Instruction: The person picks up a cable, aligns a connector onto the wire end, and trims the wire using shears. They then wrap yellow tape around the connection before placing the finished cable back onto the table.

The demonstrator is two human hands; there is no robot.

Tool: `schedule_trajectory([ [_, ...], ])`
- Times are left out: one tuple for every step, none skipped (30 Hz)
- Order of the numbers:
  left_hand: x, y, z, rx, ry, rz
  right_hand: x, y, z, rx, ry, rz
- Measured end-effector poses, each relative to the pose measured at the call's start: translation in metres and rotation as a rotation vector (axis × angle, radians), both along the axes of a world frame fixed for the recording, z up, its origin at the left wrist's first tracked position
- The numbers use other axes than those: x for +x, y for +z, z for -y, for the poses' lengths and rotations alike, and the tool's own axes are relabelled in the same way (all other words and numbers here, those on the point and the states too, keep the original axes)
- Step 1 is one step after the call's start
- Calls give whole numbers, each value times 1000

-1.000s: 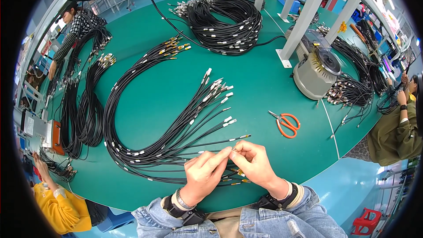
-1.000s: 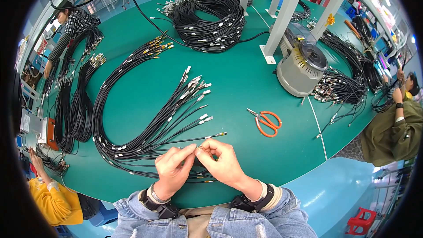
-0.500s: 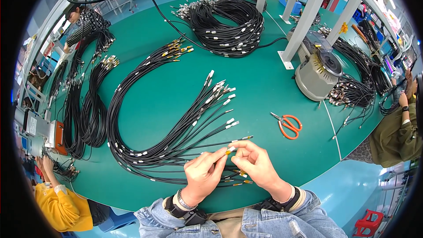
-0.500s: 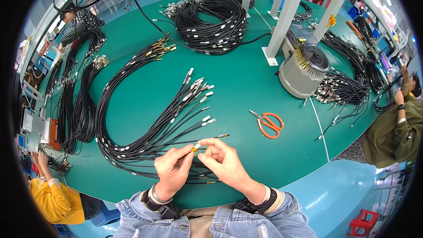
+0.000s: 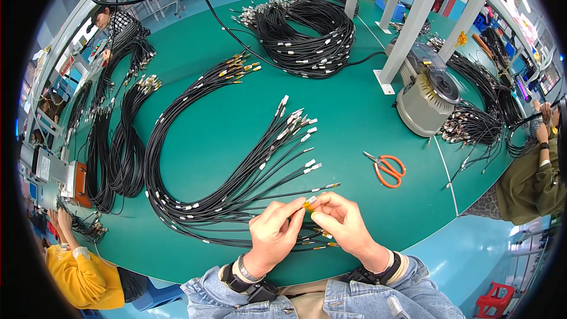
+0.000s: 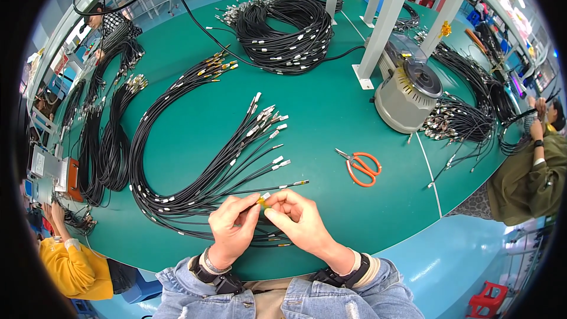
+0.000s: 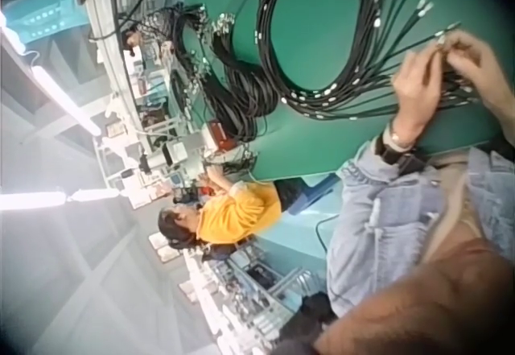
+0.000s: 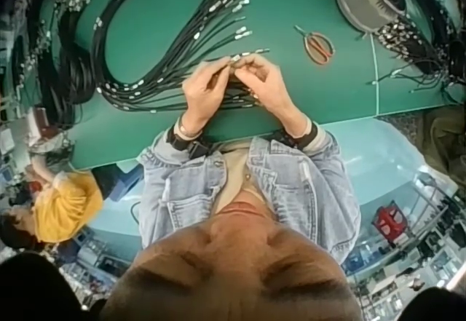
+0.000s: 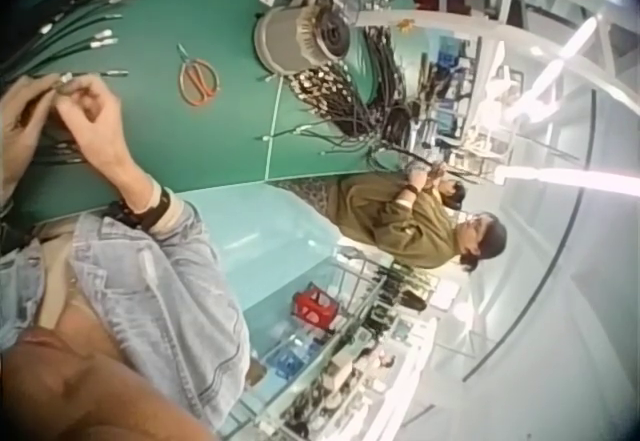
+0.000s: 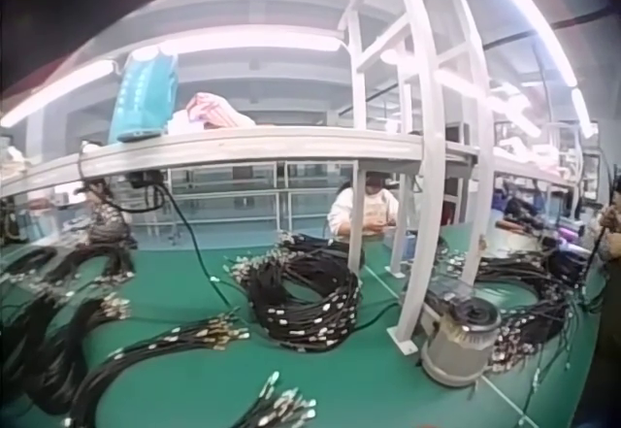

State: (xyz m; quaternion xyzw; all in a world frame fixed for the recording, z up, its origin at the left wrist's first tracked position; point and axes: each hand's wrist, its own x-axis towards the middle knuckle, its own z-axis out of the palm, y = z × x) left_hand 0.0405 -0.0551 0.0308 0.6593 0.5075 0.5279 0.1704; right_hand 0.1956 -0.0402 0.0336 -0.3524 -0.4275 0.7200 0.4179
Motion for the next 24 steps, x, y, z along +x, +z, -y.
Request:
schedule_trajectory([
  [0, 0, 0, -2, 2, 1, 0, -1, 0, 0, 0, 0],
  [0, 0, 0, -4, 3, 3, 0, -3, 0, 17, -3, 6],
  [0, 0, 0, -4, 3, 2, -1, -5, -1, 35, -8, 11],
  [-1, 0, 0, -13, -1, 6, -1, -6, -1, 52, -12, 17],
  [-1, 0, 1, -22, -6, 9, -1, -7, -1, 52, -13, 17],
  [-1, 0, 1, -32, -10, 13, -1, -7, -1, 54, -21, 20],
  [-1, 0, 1, -32, -10, 13, -2, -7, -1, 55, -30, 22],
  [-1, 0, 1, -37, -9, 11, -2, -7, -1, 56, -38, 25],
  [-2, -1, 1, -42, -8, 9, -2, -7, -1, 55, -37, 25],
  [-2, -1, 1, -47, -7, 8, -2, -7, -1, 75, -40, 38],
  [-2, -2, 1, -47, -6, 8, -2, -7, -1, 94, -43, 51],
  [-2, -3, 1, -44, -10, -7, -2, -7, -1, 113, -46, 64],
  [-3, -4, 1, -42, -14, -21, -2, -7, 0, 112, -46, 64],
  [-3, -5, 1, -40, -18, -35, -2, -8, 0, 136, -48, 83],
  [-3, -5, 1, -42, -18, -35, -2, -8, 0, 160, -50, 101],
  [-3, -5, 2, -61, -21, -39, -2, -8, 0, 184, -52, 119],
  [-3, -5, 2, -81, -23, -43, -3, -8, 0, 183, -52, 119],
  [-3, -5, 2, -100, -27, -47, -4, -8, 0, 190, -67, 110],
  [-3, -5, 2, -102, -27, -46, -5, -7, 0, 198, -82, 101],
  [-3, -6, 2, -110, -30, -51, -5, -6, 0, 206, -96, 91],
  [-3, -6, 3, -118, -34, -55, -5, -6, 0, 205, -97, 92],
  [-3, -7, 3, -125, -37, -60, -5, -5, 0, 212, -98, 105],
  [-3, -6, 2, -126, -37, -60, -5, -5, 1, 220, -99, 117],
  [-3, -6, 2, -121, -34, -67, -5, -5, 1, 228, -101, 130],
])
